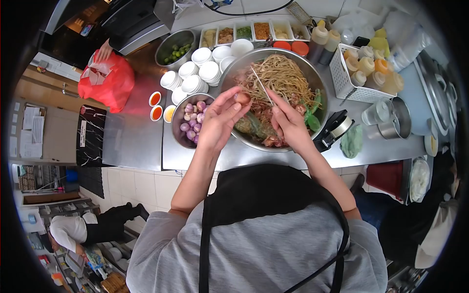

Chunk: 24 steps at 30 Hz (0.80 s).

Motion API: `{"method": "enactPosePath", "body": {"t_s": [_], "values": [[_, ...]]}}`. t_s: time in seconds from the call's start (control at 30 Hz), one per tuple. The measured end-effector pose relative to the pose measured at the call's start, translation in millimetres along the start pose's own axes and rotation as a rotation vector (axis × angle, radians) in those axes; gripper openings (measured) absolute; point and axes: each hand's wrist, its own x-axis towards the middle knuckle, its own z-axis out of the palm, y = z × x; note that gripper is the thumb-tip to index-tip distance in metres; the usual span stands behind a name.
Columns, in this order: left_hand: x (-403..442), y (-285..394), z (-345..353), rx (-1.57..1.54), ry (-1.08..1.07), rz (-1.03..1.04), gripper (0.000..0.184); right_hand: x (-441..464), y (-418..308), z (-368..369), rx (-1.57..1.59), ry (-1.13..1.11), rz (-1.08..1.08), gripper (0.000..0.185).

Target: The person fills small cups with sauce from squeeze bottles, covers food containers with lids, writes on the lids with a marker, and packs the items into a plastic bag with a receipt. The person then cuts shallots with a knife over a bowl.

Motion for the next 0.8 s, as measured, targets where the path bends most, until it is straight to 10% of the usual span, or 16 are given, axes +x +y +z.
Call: {"method": "enactPosePath", "body": {"t_s": [0.8], "values": [[-24.8, -19.6, 27.6, -0.056, 0.002, 0.033, 0.028, -50.7, -28.2, 15.8, -0.043, 0.044, -0.165, 0.041]]}}
